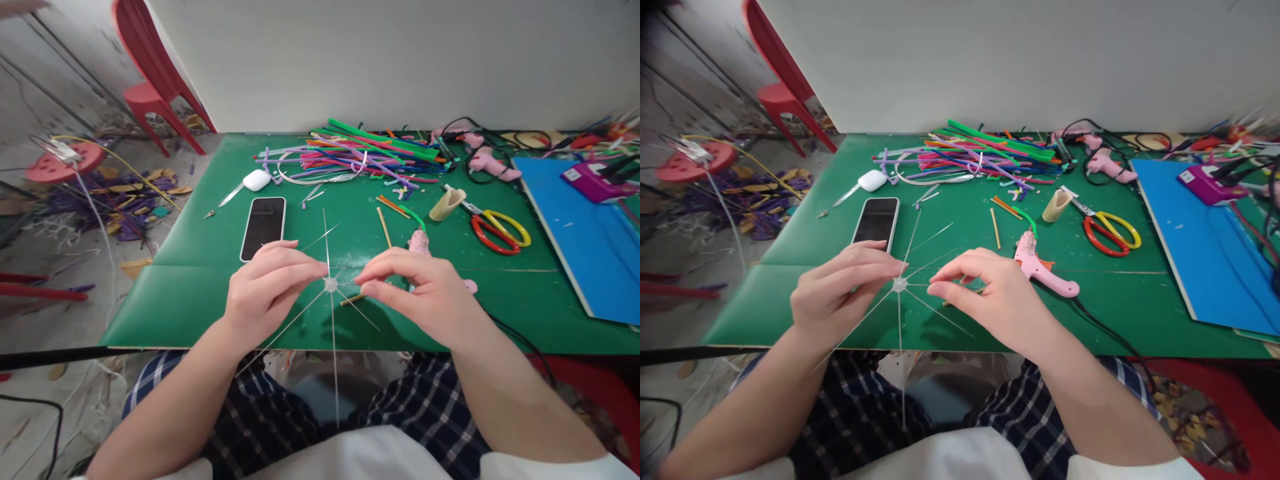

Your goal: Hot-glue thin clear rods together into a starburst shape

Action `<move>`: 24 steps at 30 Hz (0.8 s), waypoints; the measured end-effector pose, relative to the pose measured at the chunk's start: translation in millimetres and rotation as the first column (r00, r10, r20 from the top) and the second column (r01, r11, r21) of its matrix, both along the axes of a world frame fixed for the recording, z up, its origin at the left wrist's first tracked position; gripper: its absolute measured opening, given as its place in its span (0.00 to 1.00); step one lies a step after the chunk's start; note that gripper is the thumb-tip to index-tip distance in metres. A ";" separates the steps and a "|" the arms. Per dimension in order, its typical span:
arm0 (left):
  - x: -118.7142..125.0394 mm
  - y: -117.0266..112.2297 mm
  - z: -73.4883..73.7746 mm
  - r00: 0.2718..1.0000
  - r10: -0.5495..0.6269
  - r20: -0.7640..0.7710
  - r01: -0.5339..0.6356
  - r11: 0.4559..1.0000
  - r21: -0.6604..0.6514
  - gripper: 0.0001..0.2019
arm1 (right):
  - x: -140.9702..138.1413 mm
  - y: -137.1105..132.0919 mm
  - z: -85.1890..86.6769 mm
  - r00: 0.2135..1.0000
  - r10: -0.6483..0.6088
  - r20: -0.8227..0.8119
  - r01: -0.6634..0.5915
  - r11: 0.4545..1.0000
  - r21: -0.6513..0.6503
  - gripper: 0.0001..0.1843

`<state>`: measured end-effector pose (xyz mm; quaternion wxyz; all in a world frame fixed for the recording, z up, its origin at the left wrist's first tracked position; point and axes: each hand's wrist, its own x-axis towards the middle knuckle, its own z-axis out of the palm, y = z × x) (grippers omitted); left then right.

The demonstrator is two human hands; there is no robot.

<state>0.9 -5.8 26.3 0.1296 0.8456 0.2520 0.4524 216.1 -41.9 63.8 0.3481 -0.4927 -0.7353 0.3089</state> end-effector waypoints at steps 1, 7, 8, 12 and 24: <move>-0.3 0.2 -0.4 1.000 -0.002 -0.005 0.002 1.000 0.002 0.12 | -1.1 0.1 0.4 1.000 0.009 -0.008 -0.010 0.999 -0.040 0.03; -0.7 0.3 -1.7 0.998 -0.034 -0.047 0.036 0.999 0.037 0.14 | -7.2 0.4 -2.3 0.988 0.080 -0.134 -0.112 0.961 -0.252 0.05; -0.3 0.0 -1.4 0.998 -0.032 -0.051 0.035 0.998 0.044 0.14 | -8.2 0.2 -3.5 0.983 0.089 -0.161 -0.131 0.952 -0.277 0.05; 1.6 -2.1 1.2 0.999 0.002 -0.053 0.003 0.996 0.085 0.13 | -11.7 -0.9 -7.3 0.968 0.077 -0.240 -0.158 0.928 -0.338 0.06; -4.5 1.5 -2.1 0.999 0.024 -0.027 -0.024 0.999 0.021 0.11 | -10.9 -3.8 -3.1 0.996 0.069 -0.059 -0.071 0.997 -0.023 0.05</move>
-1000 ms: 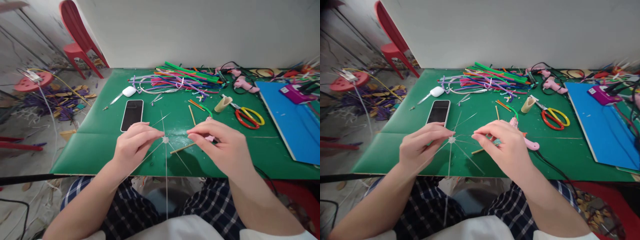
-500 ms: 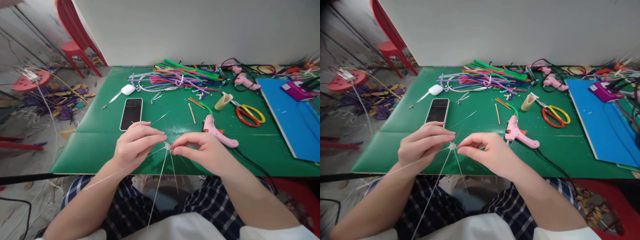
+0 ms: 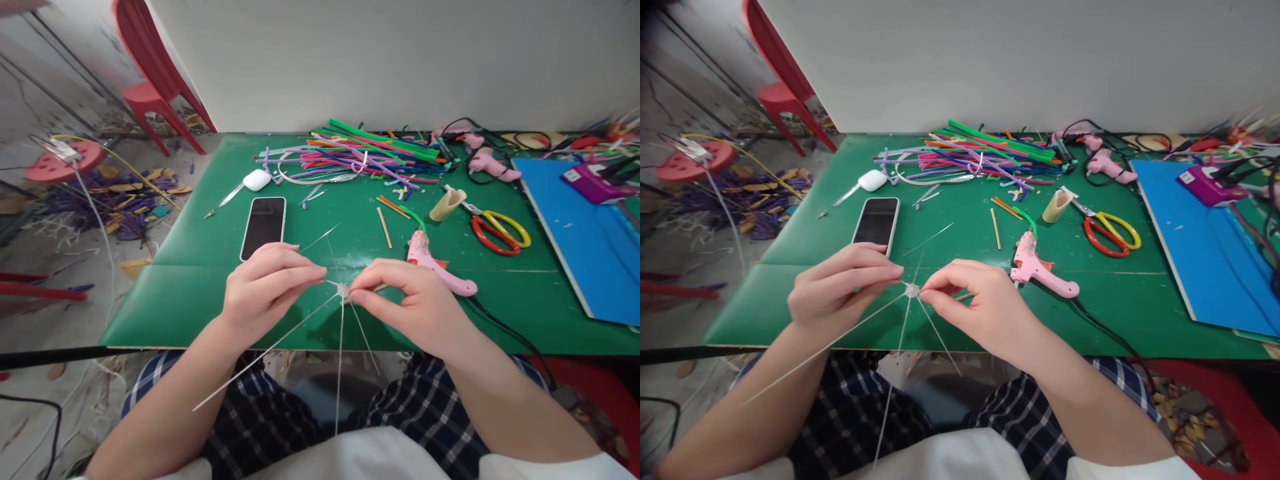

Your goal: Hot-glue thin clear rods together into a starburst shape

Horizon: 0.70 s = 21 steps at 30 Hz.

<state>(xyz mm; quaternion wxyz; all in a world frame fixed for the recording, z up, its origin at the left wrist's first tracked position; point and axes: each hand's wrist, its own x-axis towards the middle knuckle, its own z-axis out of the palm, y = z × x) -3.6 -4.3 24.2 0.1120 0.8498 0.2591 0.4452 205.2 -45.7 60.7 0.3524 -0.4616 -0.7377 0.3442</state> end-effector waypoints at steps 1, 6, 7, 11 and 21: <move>-0.9 1.2 -0.6 1.000 0.005 -0.001 -0.005 1.000 0.002 0.11 | 1.2 -0.1 0.6 1.000 -0.004 0.025 0.003 0.999 0.037 0.05; -5.5 11.8 -0.4 0.987 0.144 -0.065 -0.143 0.989 0.026 0.10 | 5.1 1.8 -0.3 0.991 -0.065 0.116 0.033 0.966 0.258 0.04; -6.5 13.8 1.0 0.974 0.217 -0.071 -0.216 0.976 0.026 0.09 | 5.2 2.4 -1.4 0.988 -0.091 0.128 0.046 0.947 0.318 0.04; -9.1 11.3 12.3 0.912 0.407 -0.047 -0.409 0.910 -0.064 0.08 | 4.3 4.3 -6.9 0.963 -0.206 0.176 0.086 0.849 0.522 0.05; 10.3 -17.8 22.8 0.984 0.110 -0.138 -0.136 0.971 -0.196 0.05 | -2.7 -0.4 -12.6 0.931 -0.236 0.280 0.030 0.812 0.584 0.05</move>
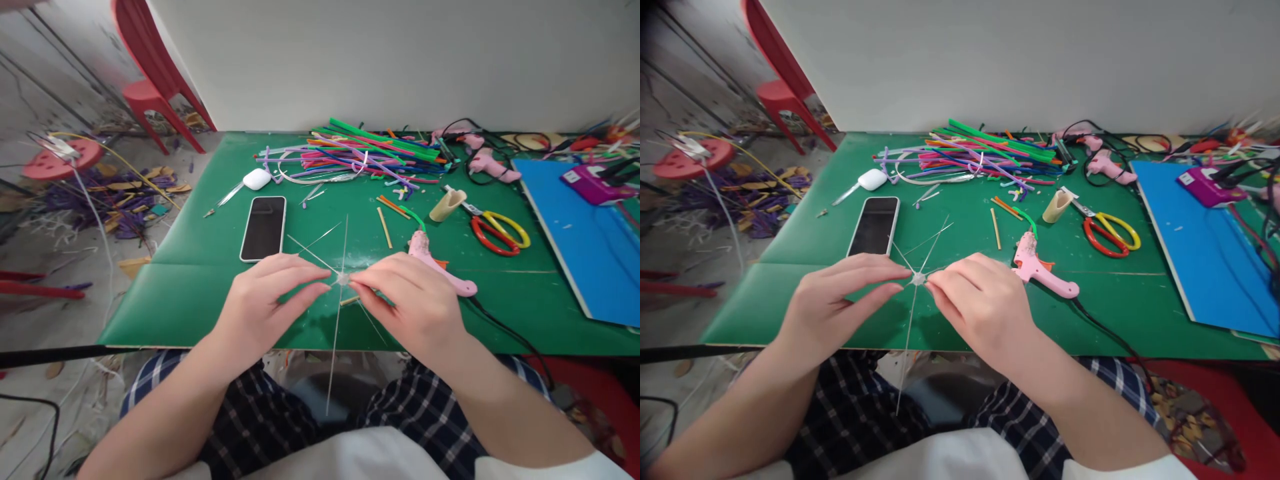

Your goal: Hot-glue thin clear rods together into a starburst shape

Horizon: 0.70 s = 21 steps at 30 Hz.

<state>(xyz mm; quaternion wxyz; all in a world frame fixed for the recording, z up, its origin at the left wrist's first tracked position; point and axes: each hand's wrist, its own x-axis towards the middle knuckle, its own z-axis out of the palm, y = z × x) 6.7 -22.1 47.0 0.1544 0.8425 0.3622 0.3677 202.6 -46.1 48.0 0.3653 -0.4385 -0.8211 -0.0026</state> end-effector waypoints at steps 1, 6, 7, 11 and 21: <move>1.3 0.2 0.0 1.000 -0.011 0.001 0.011 1.000 -0.028 0.05 | -0.7 -0.2 -0.7 1.000 0.000 0.004 0.000 1.000 -0.003 0.05; -0.4 2.8 0.0 0.997 -0.077 -0.010 0.076 0.992 -0.098 0.05 | -1.7 -0.7 -3.2 1.000 0.017 0.000 -0.017 1.000 -0.008 0.05; -1.7 3.3 -0.3 0.995 -0.093 -0.023 0.090 0.991 -0.102 0.05 | -1.8 -1.0 -3.3 1.000 0.021 -0.004 -0.021 1.000 -0.008 0.05; -5.4 5.2 -2.8 0.988 -0.132 -0.083 0.122 0.986 -0.114 0.05 | -2.1 -2.3 -2.5 0.999 0.048 -0.009 -0.048 0.999 -0.011 0.04; -3.2 8.7 -11.9 0.988 -0.098 -0.118 0.090 0.994 -0.066 0.07 | -1.5 -0.2 -2.6 0.997 0.079 -0.017 -0.081 0.990 -0.119 0.06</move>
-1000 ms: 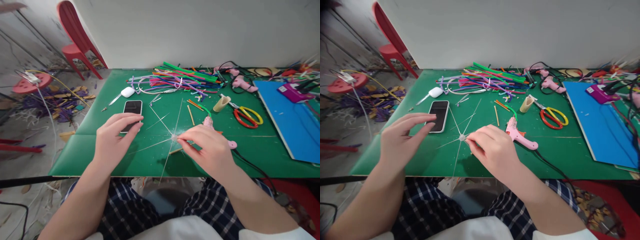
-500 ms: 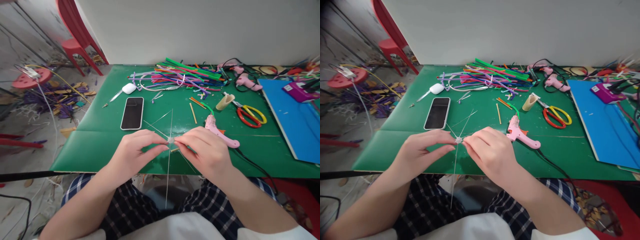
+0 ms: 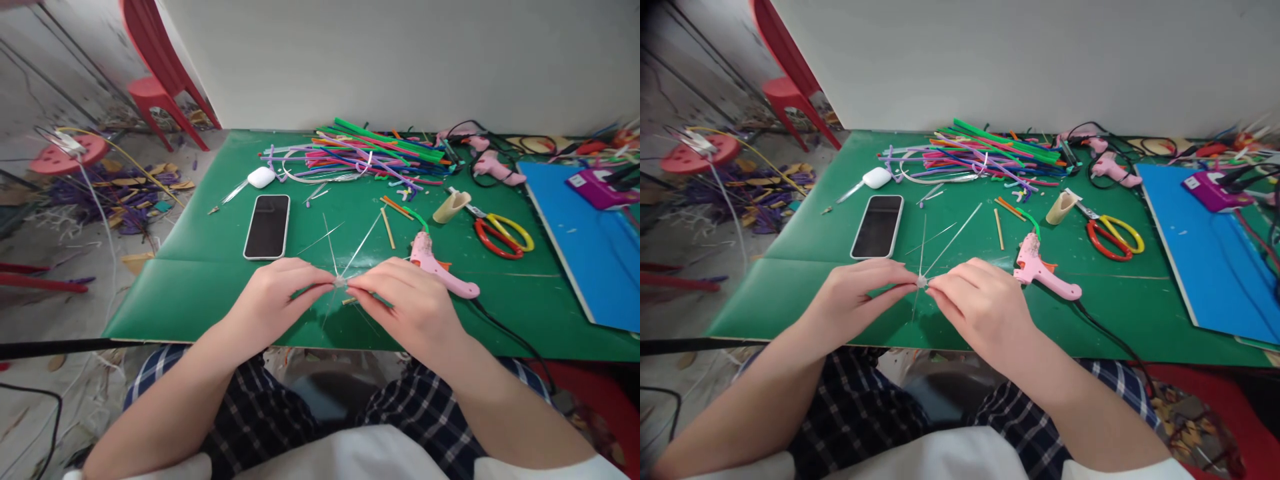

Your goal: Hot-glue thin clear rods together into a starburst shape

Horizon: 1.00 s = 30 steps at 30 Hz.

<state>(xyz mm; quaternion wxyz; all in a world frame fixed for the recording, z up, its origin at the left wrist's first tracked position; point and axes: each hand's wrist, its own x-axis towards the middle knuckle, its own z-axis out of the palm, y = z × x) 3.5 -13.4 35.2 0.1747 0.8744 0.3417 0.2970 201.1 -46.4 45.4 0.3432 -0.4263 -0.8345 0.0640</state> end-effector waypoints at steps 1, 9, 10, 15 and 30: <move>-0.1 0.4 -0.7 1.000 0.004 0.003 -0.004 1.000 0.010 0.07 | 0.2 0.1 1.0 1.000 0.004 -0.002 -0.004 1.000 -0.013 0.06; -2.9 6.2 -4.5 1.000 -0.005 -0.008 0.005 1.000 0.003 0.07 | 16.5 3.7 11.4 0.994 -0.090 -0.067 0.087 0.995 -0.049 0.03; -3.1 7.1 -5.2 1.000 -0.018 -0.006 0.018 1.000 0.000 0.07 | 20.0 5.0 11.4 0.992 -0.110 -0.056 0.106 0.992 -0.061 0.02; -4.3 9.5 -7.7 0.996 -0.093 0.010 0.093 0.996 0.008 0.07 | 31.0 11.7 7.2 0.996 -0.082 0.023 0.085 0.987 -0.137 0.04; -5.2 11.1 -8.7 0.967 -0.244 0.076 0.242 0.970 0.030 0.08 | 20.2 13.2 0.6 0.995 0.098 0.019 -0.089 0.957 -0.276 0.06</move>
